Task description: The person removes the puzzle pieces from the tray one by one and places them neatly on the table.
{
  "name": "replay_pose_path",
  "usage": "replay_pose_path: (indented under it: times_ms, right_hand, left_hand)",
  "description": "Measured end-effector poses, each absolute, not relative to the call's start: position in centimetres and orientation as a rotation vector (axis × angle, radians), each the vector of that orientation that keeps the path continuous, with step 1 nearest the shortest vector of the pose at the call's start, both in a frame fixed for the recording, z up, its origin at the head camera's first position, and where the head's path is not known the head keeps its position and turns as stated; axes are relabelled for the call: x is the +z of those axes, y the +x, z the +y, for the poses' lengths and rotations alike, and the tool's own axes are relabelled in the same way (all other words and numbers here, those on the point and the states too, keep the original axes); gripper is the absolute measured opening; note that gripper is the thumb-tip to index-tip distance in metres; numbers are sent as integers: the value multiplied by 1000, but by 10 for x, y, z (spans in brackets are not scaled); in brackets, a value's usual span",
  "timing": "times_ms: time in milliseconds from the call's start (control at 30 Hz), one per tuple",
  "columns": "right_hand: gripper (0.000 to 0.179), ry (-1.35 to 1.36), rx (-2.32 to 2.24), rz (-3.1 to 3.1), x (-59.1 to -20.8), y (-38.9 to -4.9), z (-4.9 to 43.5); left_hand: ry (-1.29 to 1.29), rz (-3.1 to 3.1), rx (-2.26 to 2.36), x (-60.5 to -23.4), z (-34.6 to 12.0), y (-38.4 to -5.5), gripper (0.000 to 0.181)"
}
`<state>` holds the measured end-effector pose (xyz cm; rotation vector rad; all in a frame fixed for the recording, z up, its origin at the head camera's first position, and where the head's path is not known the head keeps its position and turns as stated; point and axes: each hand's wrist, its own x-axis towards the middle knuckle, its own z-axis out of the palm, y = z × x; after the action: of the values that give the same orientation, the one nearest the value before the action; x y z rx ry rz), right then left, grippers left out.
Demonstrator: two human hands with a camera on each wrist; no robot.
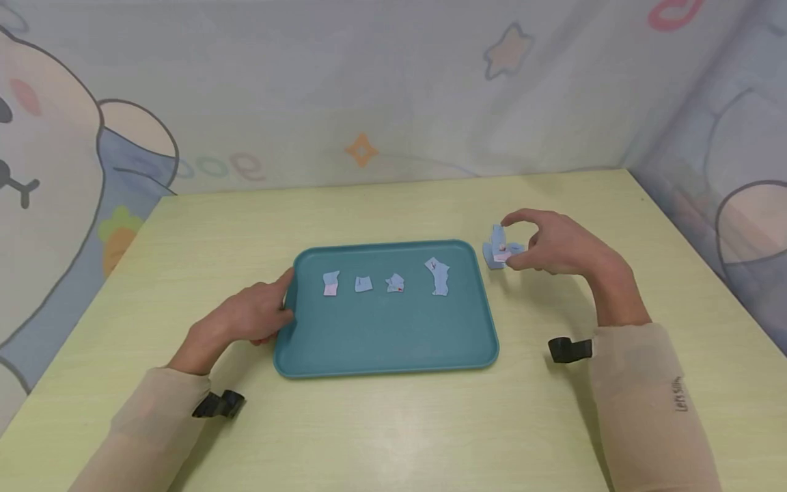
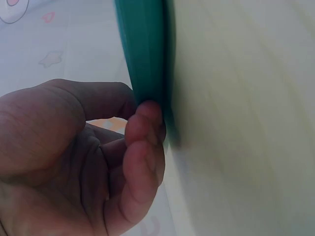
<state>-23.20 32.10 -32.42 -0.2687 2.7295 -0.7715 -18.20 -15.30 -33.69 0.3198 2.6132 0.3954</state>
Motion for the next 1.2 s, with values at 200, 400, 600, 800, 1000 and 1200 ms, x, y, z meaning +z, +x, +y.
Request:
replay_pose_path:
  times_ms: [200, 400, 600, 800, 1000, 1200]
  right_hand:
    - [67, -239, -743, 2752, -329, -235, 340]
    - [67, -227, -698, 2775, -334, -237, 352]
    - [72, -212, -687, 2784, -341, -239, 368]
    - [73, -179, -691, 2787, -347, -242, 384]
    - [75, -146, -673, 2784, -353, -243, 399]
    - [76, -112, -679, 2763, -357, -244, 408]
  left_hand:
    - [342, 2622, 409, -337, -153, -181, 70]
    - [341, 2625, 411, -336, -153, -181, 66]
    - [334, 2619, 404, -337, -154, -181, 73]
    - [325, 2616, 407, -337, -154, -182, 71]
    - [327, 2616, 401, -338, -152, -183, 72]
    - [312, 2611, 399, -338, -152, -183, 72]
